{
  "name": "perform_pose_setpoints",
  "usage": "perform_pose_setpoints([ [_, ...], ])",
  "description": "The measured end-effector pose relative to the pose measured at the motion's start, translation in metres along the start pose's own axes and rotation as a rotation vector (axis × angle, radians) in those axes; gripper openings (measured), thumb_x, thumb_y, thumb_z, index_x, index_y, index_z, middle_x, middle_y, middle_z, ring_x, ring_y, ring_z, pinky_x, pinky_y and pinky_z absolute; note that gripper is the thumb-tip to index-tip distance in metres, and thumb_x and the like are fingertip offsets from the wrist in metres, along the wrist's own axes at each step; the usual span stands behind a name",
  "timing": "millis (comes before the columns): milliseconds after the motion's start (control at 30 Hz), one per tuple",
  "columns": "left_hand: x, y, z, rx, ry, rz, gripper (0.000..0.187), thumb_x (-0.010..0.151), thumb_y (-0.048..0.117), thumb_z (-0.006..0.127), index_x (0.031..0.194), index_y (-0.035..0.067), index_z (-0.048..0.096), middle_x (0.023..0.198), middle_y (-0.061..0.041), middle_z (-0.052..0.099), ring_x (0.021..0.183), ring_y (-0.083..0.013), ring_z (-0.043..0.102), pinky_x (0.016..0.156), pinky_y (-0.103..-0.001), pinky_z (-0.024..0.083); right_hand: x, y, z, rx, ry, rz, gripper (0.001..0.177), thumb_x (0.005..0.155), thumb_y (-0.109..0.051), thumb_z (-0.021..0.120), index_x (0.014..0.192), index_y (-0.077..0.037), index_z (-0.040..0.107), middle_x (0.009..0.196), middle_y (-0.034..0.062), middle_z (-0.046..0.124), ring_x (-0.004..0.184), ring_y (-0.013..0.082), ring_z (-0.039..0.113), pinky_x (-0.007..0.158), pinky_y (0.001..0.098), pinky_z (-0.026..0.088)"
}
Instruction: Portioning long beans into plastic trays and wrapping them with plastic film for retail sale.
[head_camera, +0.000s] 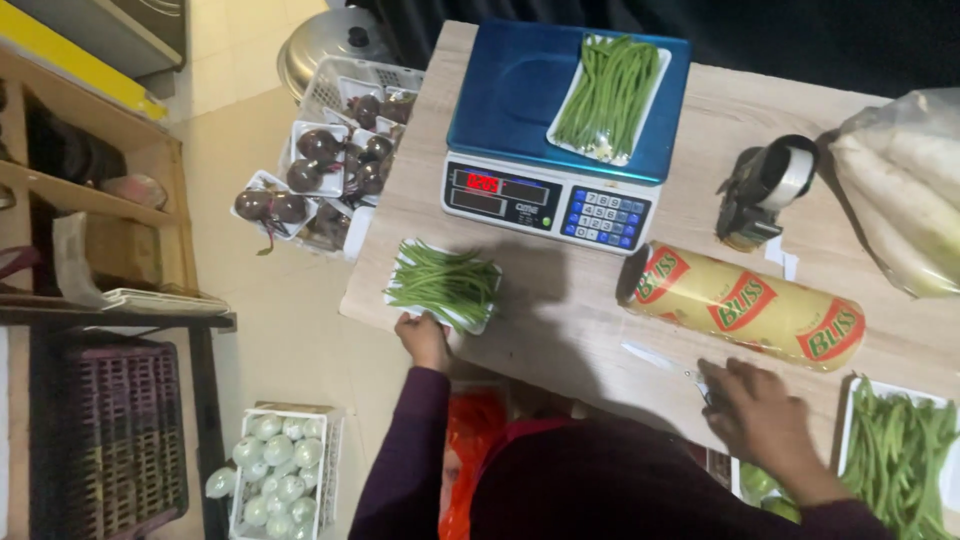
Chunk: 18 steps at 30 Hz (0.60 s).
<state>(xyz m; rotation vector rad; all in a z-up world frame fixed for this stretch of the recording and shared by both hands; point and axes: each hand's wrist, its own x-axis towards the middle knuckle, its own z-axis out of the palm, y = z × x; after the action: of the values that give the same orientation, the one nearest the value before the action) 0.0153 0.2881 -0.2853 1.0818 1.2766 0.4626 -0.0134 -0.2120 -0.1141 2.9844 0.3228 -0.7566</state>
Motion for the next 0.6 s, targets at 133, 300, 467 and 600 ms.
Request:
perform_pose_setpoints([
  [133,-0.017,0.026,-0.004,0.083,-0.044,0.004,0.029,0.082,-0.004,0.048,0.108,0.009,0.053,0.083,-0.008,0.055,0.068,-0.0173,0.057,0.054,-0.038,0.054,0.011,0.028,0.098,0.061,0.491,-0.213,0.078,0.068,-0.020,0.074,0.143,-0.027,0.055,0.140,0.0156,0.053,0.119,0.0438,0.052,0.093,0.0534,0.057],
  [300,-0.044,0.054,0.001,0.215,-0.054,0.045,0.010,0.082,-0.005,0.053,0.086,0.002,0.047,0.082,-0.013,0.050,0.072,-0.0234,0.055,0.062,-0.042,0.064,0.020,0.020,0.089,0.090,0.494,-0.243,0.055,0.079,-0.024,0.071,0.133,-0.028,0.061,0.125,0.0168,0.058,0.102,0.0410,0.060,0.078,0.0496,0.058],
  [467,0.030,-0.019,-0.012,0.144,-0.129,0.202,0.039,0.086,-0.002,0.051,0.124,-0.012,0.048,0.097,-0.027,0.057,0.063,-0.0348,0.066,0.053,-0.053,0.063,0.043,-0.026,0.071,0.142,0.192,-0.138,0.052,0.086,-0.029,0.065,0.138,-0.035,0.056,0.132,0.0149,0.056,0.124,0.0459,0.061,0.089,0.0497,0.065],
  [600,0.031,-0.009,-0.025,0.212,-0.263,0.078,0.046,0.095,-0.001,0.049,0.138,-0.009,0.034,0.116,-0.031,0.056,0.084,-0.0384,0.071,0.069,-0.052,0.065,0.072,-0.087,0.041,0.216,0.106,-0.250,0.052,0.087,-0.033,0.070,0.138,-0.026,0.058,0.139,0.0202,0.054,0.126,0.0469,0.059,0.096,0.0507,0.060],
])
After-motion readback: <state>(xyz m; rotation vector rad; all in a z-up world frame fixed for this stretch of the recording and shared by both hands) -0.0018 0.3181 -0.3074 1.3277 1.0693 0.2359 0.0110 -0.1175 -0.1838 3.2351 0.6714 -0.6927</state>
